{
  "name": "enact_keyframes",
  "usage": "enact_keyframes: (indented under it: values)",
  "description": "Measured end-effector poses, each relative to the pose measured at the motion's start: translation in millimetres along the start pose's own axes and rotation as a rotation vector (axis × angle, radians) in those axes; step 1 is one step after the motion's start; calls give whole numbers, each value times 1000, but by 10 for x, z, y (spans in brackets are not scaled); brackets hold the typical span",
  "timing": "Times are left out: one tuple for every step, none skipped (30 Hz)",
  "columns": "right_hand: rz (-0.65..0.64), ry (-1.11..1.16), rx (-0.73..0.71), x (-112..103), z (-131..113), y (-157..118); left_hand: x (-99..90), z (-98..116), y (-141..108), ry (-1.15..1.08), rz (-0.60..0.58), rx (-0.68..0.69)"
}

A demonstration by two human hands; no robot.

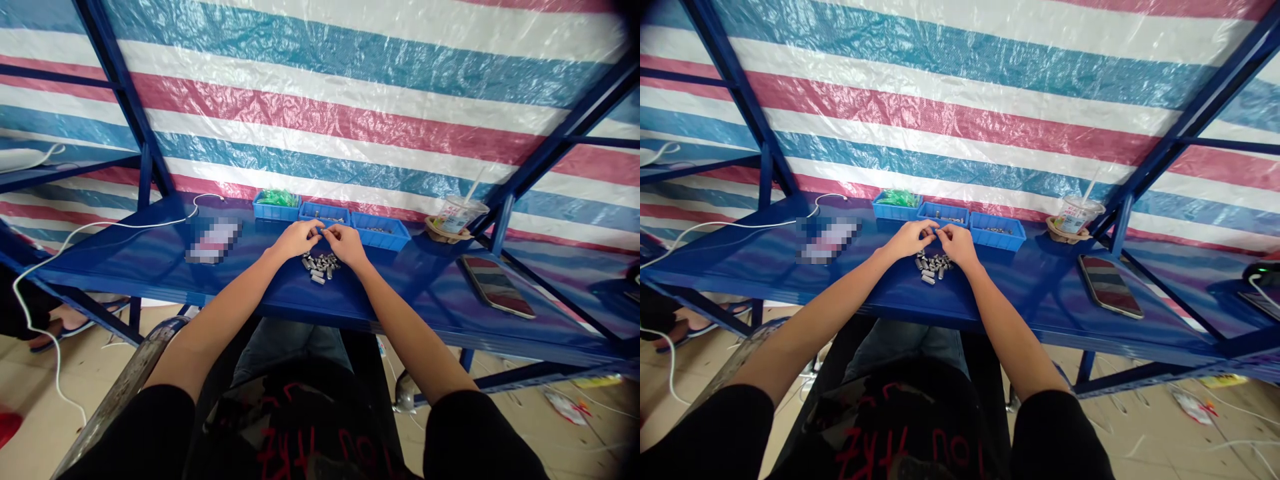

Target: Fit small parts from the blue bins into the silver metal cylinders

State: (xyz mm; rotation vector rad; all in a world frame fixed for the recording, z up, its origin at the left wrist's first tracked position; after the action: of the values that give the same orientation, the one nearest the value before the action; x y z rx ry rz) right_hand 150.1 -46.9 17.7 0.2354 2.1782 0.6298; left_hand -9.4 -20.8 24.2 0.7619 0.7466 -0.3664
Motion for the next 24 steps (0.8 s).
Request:
enact_keyframes:
  values:
    - [-18,16,-11,-3,-2,1,1,-2,0,3,-4,-4]
    - [-39,31,-24,-6,-7,0,-1,-8,0,4,-9,-9]
    - [-65,42,-37,-10,-14,-1,-6,-16,-1,3,-16,-10]
    - [-94,49,-48,-15,-22,-2,-13,-25,-3,-2,-24,-5]
    - [-121,50,-55,-22,-30,-4,-21,-32,-5,-8,-32,2]
    - [-148,48,-60,-31,-37,-6,-29,-36,-8,-14,-44,11]
    - [-170,44,-61,-41,-41,-8,-37,-36,-10,-17,-57,20]
    - [-189,40,-60,-53,-43,-9,-45,-32,-12,-18,-71,28]
    - [-204,37,-58,-63,-42,-10,-52,-23,-14,-16,-84,35]
    - [-217,38,-57,-72,-38,-11,-58,-13,-16,-15,-96,42]
    - [-229,45,-55,-79,-31,-10,-63,-1,-17,-16,-103,47]
    - [-241,58,-56,-82,-23,-9,-67,9,-17,-21,-103,49]
    - [-250,73,-58,-81,-15,-8,-69,16,-16,-29,-95,47]
    - [-253,89,-64,-77,-8,-8,-69,19,-15,-39,-82,43]
    - [-248,100,-73,-71,-5,-8,-67,18,-12,-47,-65,35]
    - [-240,102,-84,-61,-4,-10,-64,14,-10,-50,-46,25]
    - [-226,90,-97,-49,-7,-13,-59,8,-7,-47,-27,15]
    - [-209,64,-106,-37,-13,-16,-53,2,-4,-38,-13,9]
    - [-188,28,-110,-24,-20,-20,-49,-3,-3,-25,-1,3]
    - [-163,-15,-109,-13,-27,-23,-45,-6,-3,-11,6,-3]
    - [-132,-60,-106,-5,-33,-25,-43,-6,-4,1,10,-10]
    - [-96,-102,-105,-1,-38,-25,-44,-4,-6,11,11,-19]
    - [-63,-138,-108,-1,-41,-25,-45,0,-9,19,8,-31]
    - [-39,-166,-117,-3,-45,-25,-47,3,-13,28,0,-45]
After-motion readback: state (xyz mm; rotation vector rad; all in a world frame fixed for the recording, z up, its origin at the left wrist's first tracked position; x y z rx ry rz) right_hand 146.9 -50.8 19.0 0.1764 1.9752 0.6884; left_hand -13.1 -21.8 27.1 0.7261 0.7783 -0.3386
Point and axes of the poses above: each hand's wrist, its own y-axis towards the middle knuckle, its own x-axis out of the palm, z = x × y, the point moved 1 cm from there along y, towards the middle knuckle, and after that the axes turned 4 degrees about -y, right-handed, at the moved point
